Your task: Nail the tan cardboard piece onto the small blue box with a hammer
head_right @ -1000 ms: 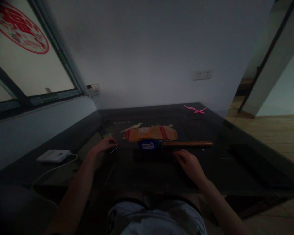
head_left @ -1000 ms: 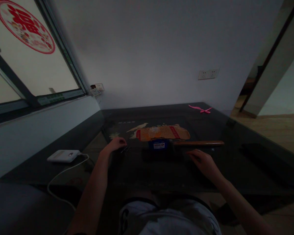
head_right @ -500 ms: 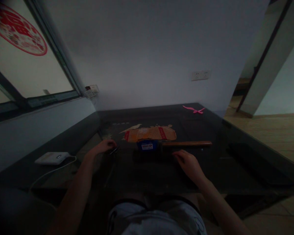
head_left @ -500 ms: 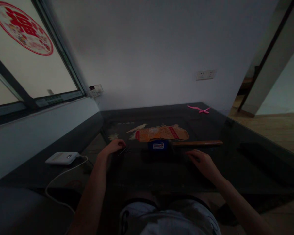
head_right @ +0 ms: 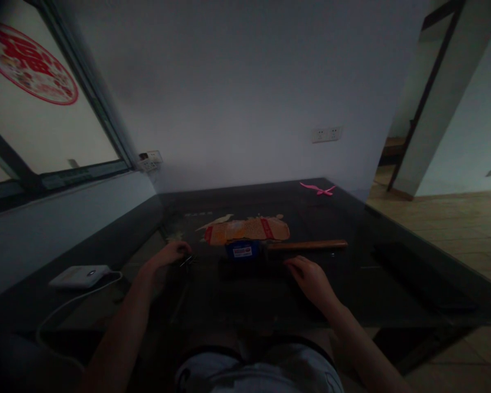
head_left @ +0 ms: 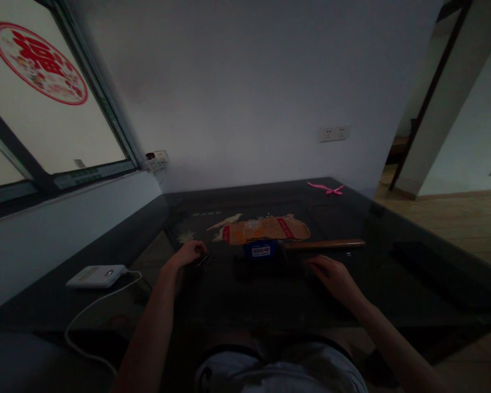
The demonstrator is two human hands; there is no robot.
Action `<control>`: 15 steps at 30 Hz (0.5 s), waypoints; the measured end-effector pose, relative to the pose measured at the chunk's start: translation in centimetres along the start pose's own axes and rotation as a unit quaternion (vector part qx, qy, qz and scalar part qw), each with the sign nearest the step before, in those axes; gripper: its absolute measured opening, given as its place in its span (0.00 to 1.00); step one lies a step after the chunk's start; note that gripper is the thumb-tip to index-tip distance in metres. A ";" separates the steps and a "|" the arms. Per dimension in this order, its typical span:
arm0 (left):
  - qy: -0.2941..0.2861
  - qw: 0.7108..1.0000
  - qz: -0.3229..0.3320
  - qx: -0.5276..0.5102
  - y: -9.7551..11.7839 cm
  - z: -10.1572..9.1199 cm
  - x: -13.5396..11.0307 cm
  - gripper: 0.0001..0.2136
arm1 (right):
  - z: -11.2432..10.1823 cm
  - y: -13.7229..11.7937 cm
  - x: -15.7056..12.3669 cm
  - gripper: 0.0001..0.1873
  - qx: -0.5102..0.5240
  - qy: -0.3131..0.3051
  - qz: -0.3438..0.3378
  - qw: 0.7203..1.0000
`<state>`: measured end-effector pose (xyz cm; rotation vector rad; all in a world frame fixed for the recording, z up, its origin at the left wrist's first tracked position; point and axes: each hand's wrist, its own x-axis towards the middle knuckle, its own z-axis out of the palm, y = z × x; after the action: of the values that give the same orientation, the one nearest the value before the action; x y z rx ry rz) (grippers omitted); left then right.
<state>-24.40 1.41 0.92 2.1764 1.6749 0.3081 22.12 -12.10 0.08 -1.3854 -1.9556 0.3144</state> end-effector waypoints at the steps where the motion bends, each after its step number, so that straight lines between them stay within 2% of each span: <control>1: 0.008 1.000 0.002 0.003 0.0 0.1 0.1 0.14 | 0.0 -0.1 0.0 0.13 0.001 -0.001 0.000 1.000; 7: 0.058 0.996 0.060 -0.014 0.4 1.2 0.7 0.10 | -0.1 -0.3 0.0 0.13 0.001 0.007 0.005 1.000; 15: 0.077 0.995 0.053 0.030 0.3 1.8 1.3 0.12 | 0.1 0.3 0.0 0.13 0.004 0.015 -0.006 1.000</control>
<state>-23.06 2.33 -0.70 2.3444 1.6707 0.4719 22.22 -11.99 -0.19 -1.3648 -1.9345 0.2940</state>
